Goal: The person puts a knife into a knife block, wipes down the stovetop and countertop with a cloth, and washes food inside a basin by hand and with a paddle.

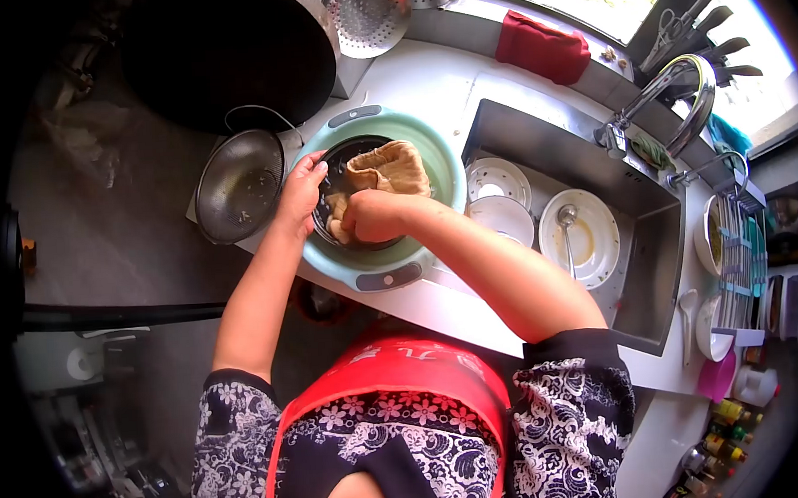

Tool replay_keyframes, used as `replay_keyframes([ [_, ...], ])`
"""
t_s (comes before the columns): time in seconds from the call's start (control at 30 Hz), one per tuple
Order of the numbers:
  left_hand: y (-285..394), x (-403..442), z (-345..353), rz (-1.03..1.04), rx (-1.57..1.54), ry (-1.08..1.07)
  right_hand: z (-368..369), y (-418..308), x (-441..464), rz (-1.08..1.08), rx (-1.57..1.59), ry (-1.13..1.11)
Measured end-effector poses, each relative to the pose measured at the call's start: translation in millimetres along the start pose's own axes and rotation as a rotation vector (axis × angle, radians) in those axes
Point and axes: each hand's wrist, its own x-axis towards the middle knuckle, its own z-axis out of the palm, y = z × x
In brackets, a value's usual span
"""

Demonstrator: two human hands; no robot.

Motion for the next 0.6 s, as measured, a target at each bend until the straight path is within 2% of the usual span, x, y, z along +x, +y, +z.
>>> replay_keyframes([
  [0.07, -0.6, 0.6, -0.5, -0.001, -0.032, 0.0, -19.0, -8.6, -8.0, 0.042, -0.089, -0.198],
  [0.1, -1.0, 0.5, -1.2, 0.001, -0.032, 0.002, -17.3, -7.4, -6.9, 0.039, -0.09, -0.199],
  [0.17, 3.6, -3.9, 2.1, -0.004, -0.033, 0.005, -9.6, -2.6, -4.0, -0.041, 0.009, -0.021],
  [0.37, 5.6, -5.7, 4.0, -0.008, -0.021, 0.024, 8.6, -9.0, 4.8, -0.039, 0.13, 0.223],
  [0.47, 0.3, 0.6, -0.6, -0.021, -0.054, -0.008, -1.4, -9.8, 0.0, -0.04, 0.22, 0.116],
  [0.53, 1.1, -1.9, 1.8, -0.003, -0.04, 0.004, -13.9, -12.9, -2.7, 0.001, 0.061, -0.095],
  [0.6, -6.3, 4.2, -2.9, 0.005, -0.055, 0.001, -24.0, -28.4, 0.8, 0.064, 0.005, -0.143],
])
